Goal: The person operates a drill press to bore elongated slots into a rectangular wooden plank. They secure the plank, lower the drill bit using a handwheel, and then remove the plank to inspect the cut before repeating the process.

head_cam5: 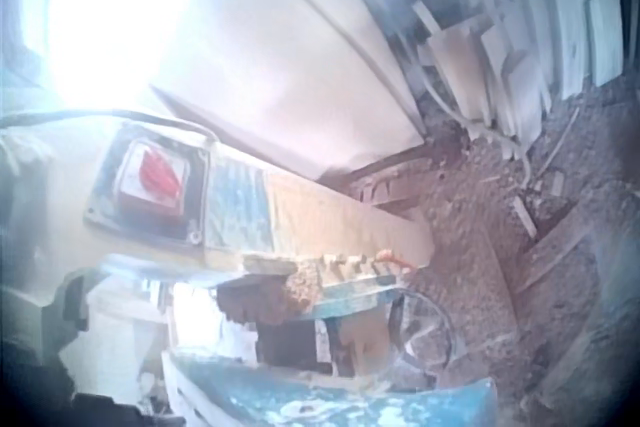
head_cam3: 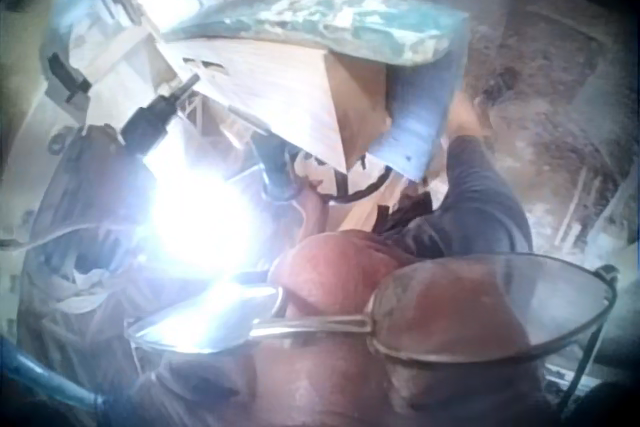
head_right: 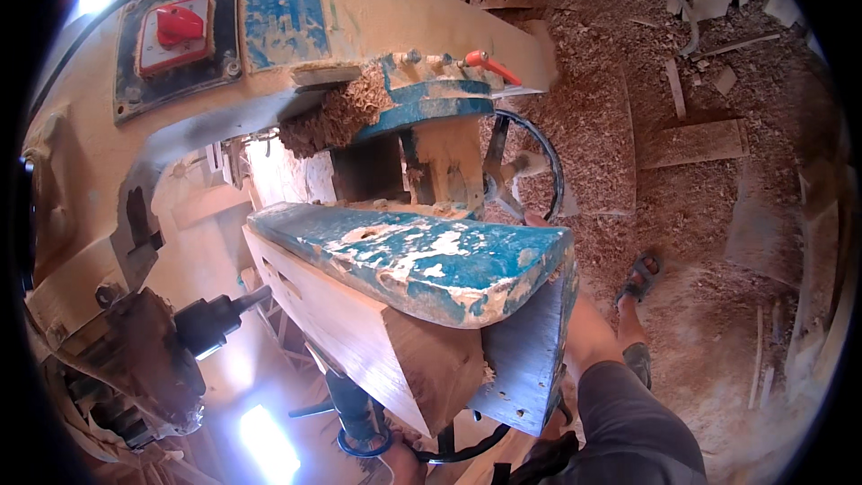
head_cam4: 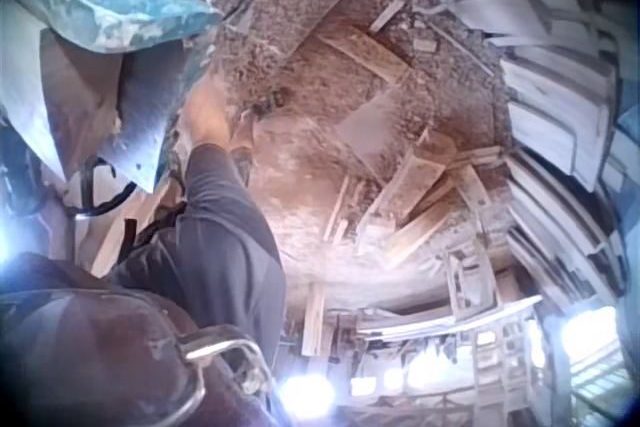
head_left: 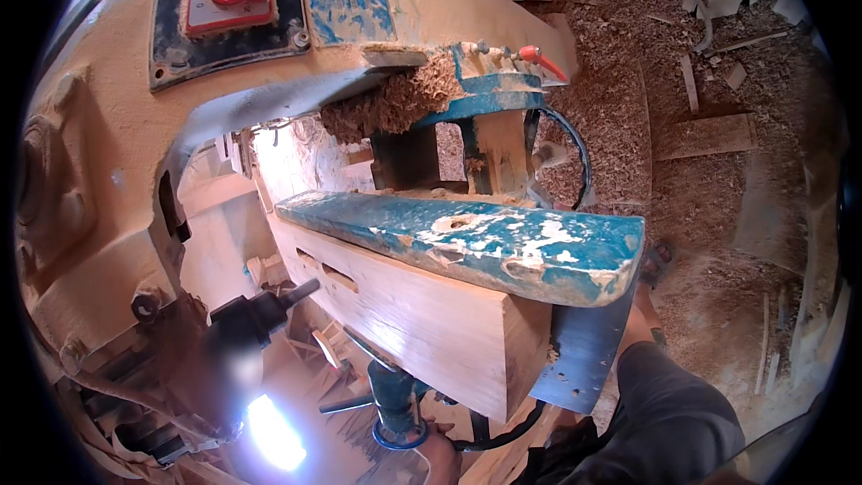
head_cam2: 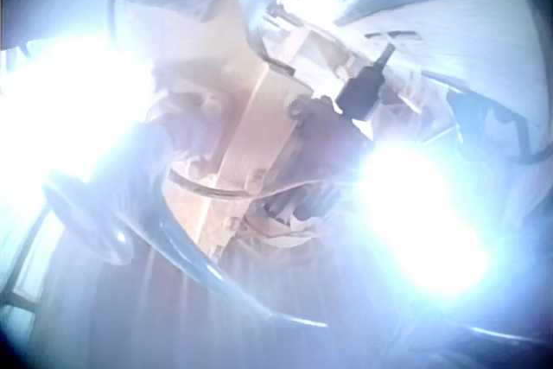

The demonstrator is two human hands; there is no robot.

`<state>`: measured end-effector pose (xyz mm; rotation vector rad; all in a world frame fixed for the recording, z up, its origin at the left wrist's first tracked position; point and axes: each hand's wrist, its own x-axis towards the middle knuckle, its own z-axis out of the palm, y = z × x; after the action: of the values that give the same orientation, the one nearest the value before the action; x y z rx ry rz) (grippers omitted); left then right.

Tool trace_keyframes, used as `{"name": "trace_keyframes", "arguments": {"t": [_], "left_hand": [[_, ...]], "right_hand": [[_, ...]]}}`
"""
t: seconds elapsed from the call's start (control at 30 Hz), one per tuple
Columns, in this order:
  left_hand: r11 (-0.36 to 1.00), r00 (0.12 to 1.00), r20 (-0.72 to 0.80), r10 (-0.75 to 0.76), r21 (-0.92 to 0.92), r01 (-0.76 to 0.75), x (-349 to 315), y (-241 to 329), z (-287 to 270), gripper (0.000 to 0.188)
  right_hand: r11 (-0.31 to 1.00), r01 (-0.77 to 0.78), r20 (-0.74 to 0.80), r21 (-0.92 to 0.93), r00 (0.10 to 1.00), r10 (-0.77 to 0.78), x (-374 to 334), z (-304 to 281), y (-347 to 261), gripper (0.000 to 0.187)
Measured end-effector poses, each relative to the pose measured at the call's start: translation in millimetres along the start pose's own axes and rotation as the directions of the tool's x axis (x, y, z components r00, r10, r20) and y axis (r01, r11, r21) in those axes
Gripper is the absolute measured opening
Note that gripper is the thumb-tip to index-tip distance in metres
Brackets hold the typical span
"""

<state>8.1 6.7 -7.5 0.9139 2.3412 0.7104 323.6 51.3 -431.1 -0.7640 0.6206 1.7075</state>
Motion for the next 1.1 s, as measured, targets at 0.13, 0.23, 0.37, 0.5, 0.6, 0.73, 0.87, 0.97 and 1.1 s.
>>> {"name": "trace_keyframes", "arguments": {"t": [0.13,0.23,0.37,0.5,0.6,0.73,0.87,0.97,1.1], "left_hand": [[0.999,0.999,0.001,0.04,0.004,-0.04,-25.7,23.3,11.1,0.019],[0.99,0.993,-0.034,0.11,0.091,-0.107,-30.6,24.4,15.1,0.017],[0.997,0.994,-0.079,0.078,-0.01,-0.079,-37.7,31.1,23.2,0.02],[0.993,0.99,-0.08,0.116,0.013,-0.115,-34.4,30.2,21.0,0.02],[0.993,0.992,-0.051,0.119,0.008,-0.118,-20.4,5.8,6.2,0.02],[0.993,0.991,-0.054,0.118,0.006,-0.118,-16.6,5.1,6.5,0.021],[0.99,0.99,-0.006,0.143,-0.012,-0.143,-13.4,8.3,6.4,0.024],[0.989,0.99,-0.037,0.132,-0.054,-0.134,-17.2,10.4,9.4,0.023],[0.983,0.983,0.001,0.186,-0.004,-0.186,-12.8,10.0,9.3,0.023]], "right_hand": [[0.998,-0.052,0.055,-0.032,0.997,0.054,20.0,19.3,-52.6,0.016],[0.97,-0.021,0.104,-0.243,0.993,0.048,36.0,47.1,-143.6,0.018],[0.737,0.172,-0.004,-0.654,0.973,-0.231,46.4,90.5,-195.2,0.02],[0.421,0.371,-0.119,-0.828,0.616,-0.778,14.2,77.2,-159.7,0.042],[0.421,0.432,-0.124,-0.797,0.565,-0.816,-27.1,68.9,-177.6,0.057],[0.039,0.707,0.316,-0.706,0.364,-0.876,-100.2,132.8,-206.4,0.058],[0.077,0.747,0.39,-0.66,0.429,-0.814,-117.6,161.6,-221.6,0.06],[0.427,0.809,0.37,-0.404,0.571,-0.733,-142.5,178.3,-231.8,0.058],[0.035,0.922,0.526,-0.386,0.251,-0.812,-156.7,205.8,-242.7,0.053]]}}
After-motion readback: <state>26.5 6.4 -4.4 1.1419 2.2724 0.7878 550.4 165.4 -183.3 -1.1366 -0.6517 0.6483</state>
